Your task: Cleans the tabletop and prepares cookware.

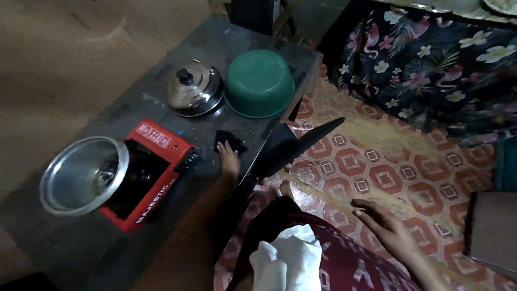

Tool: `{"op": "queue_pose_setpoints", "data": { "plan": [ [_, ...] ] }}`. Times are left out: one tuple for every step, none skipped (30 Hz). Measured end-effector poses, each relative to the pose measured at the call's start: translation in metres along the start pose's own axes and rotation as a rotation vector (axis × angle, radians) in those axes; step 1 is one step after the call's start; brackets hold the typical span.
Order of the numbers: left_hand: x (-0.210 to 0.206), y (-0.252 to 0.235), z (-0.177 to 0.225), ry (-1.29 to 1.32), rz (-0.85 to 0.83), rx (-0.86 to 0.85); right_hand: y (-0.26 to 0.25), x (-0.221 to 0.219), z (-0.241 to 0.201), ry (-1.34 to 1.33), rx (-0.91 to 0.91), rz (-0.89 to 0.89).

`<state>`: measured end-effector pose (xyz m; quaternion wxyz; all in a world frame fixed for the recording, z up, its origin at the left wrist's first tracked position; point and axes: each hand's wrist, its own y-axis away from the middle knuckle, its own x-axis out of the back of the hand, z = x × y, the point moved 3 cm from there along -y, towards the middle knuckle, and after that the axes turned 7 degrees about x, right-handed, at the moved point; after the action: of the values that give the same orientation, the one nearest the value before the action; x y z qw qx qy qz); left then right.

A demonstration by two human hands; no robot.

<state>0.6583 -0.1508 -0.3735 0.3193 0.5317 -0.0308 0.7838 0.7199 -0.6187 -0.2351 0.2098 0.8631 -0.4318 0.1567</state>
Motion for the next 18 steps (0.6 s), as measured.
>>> {"op": "queue_pose_setpoints", "data": {
  "plan": [
    [0.002,-0.022,0.004,0.048,0.059,0.045,-0.016,0.013,-0.004,0.026,-0.008,-0.01],
    [0.011,-0.044,0.011,0.106,0.12,0.093,-0.033,0.027,-0.007,0.049,-0.015,-0.014],
    [0.024,-0.061,0.019,0.173,0.17,0.135,-0.047,0.041,-0.01,0.067,-0.019,-0.006],
    [0.038,-0.072,0.027,0.227,0.203,0.16,-0.058,0.054,-0.01,0.076,-0.026,0.008],
    [0.053,-0.076,0.035,0.275,0.227,0.158,-0.066,0.065,-0.01,0.081,-0.03,0.026],
    [0.066,-0.076,0.042,0.315,0.255,0.131,-0.074,0.074,-0.011,0.072,-0.032,0.051],
    [0.078,-0.072,0.047,0.35,0.288,0.08,-0.083,0.081,-0.011,0.044,-0.027,0.084],
    [0.088,-0.063,0.05,0.372,0.304,0.021,-0.091,0.085,-0.012,0.009,-0.018,0.117],
    [0.093,-0.052,0.052,0.369,0.293,-0.011,-0.1,0.088,-0.014,-0.023,0.001,0.141],
    [0.095,-0.039,0.053,0.358,0.285,-0.01,-0.111,0.091,-0.017,-0.036,0.043,0.152],
    [0.093,-0.025,0.053,0.361,0.271,0.016,-0.126,0.093,-0.022,-0.024,0.106,0.151],
    [0.09,-0.011,0.051,0.368,0.243,0.051,-0.145,0.096,-0.029,0.011,0.183,0.141],
    [0.084,0.001,0.048,0.356,0.213,0.078,-0.168,0.098,-0.038,0.064,0.273,0.122],
    [0.078,0.01,0.042,0.335,0.175,0.094,-0.193,0.097,-0.048,0.12,0.361,0.101],
    [0.073,0.019,0.039,0.324,0.142,0.104,-0.219,0.094,-0.062,0.177,0.43,0.073],
    [0.069,0.026,0.037,0.321,0.108,0.107,-0.246,0.088,-0.078,0.232,0.493,0.027],
    [0.066,0.033,0.039,0.318,0.076,0.111,-0.274,0.076,-0.093,0.286,0.567,-0.039],
    [0.064,0.037,0.039,0.314,0.046,0.121,-0.301,0.06,-0.104,0.351,0.629,-0.138]
  ]
}}
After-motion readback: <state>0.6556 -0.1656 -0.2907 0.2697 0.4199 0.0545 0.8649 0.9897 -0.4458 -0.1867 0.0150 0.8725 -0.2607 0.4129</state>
